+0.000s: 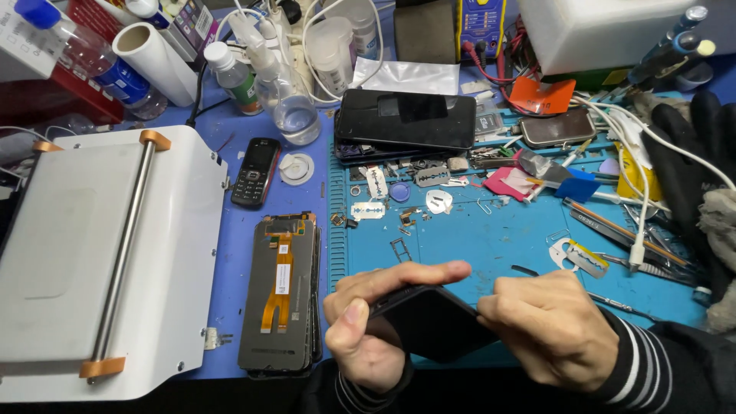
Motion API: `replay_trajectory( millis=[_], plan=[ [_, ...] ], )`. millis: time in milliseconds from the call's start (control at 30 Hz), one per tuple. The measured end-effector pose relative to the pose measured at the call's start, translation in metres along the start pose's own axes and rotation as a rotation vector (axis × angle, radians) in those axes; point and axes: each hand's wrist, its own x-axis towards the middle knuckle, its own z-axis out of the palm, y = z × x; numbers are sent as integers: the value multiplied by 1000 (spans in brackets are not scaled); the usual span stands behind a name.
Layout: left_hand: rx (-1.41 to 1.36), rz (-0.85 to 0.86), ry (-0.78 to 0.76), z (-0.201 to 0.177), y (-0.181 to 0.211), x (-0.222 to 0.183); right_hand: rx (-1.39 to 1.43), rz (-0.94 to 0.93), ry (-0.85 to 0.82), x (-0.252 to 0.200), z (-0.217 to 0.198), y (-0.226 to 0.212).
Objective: The person pries open the back cover of a smartphone, applying liquid from a small bottle around the edge and working a thin metal pry tool along the seam between the cover and the frame. They work around the phone's perimeter, separate the cover, and set the phone down on the workbench.
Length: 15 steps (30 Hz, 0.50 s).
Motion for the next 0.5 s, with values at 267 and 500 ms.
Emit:
replay_trajectory(
  millis=[267, 500],
  plan=[
    [-74, -88, 51, 0, 2, 0, -36, 20, 7, 0, 2, -2],
    [-44, -159, -48, 1, 9, 6, -46, 31, 20, 22, -8, -9]
  ],
)
